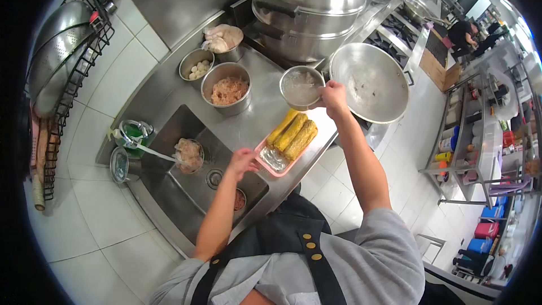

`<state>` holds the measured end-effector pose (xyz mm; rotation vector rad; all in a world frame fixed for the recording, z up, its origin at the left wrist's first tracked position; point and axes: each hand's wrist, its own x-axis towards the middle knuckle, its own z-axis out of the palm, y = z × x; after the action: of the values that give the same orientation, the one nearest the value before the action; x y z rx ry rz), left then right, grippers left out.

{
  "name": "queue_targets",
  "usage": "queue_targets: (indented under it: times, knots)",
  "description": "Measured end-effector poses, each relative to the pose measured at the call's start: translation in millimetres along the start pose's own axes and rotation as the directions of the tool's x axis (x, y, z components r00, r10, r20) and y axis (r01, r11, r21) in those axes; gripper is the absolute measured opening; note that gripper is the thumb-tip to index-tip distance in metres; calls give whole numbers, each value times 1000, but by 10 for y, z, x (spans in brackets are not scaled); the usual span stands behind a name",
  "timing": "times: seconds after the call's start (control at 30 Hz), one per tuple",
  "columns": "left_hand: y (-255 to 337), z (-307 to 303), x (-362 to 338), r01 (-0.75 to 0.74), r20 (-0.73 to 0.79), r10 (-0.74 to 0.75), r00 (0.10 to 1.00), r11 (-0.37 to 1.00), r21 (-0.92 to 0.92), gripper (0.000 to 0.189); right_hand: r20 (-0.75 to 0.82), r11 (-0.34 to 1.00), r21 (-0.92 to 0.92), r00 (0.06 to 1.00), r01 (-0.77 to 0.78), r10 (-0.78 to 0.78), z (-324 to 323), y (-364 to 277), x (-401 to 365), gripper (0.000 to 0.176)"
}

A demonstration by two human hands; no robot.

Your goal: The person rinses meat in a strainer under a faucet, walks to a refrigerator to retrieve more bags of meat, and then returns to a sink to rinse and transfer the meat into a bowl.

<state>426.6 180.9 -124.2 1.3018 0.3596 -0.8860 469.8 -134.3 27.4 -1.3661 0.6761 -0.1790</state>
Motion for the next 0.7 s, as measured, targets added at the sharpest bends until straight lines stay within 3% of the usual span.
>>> queue_targets:
  times: [0.07,0.1,0.17,0.47,0.57,0.63,0.7]
  knots:
    - [-170,283,6,-178,6,178,984,979,95,8,-10,1000,5,1000,-8,9,-229,-27,99,15]
    - [-179,346,25,-173,1,173,985,980,99,8,-27,1000,20,1000,-11,12,-335,-11,126,16]
    - [-196,428,46,-174,-172,177,969,984,32,3,-42,999,38,999,-21,23,-533,39,167,16]
    - [-133,-410,64,-262,-292,306,906,948,180,16,-96,994,36,990,-104,107,-1079,706,-17,2]
    - [-97,-533,-95,-294,-297,292,909,955,39,13,-119,989,-5,982,-150,148,-1094,820,-211,2]
    - [-54,-568,-294,-298,-201,247,948,909,-290,21,-114,985,17,978,-173,174,-1154,907,-295,2]
    - [-135,-690,-454,-308,-162,264,951,869,-386,32,-92,985,39,981,-170,173,-1170,885,-293,3]
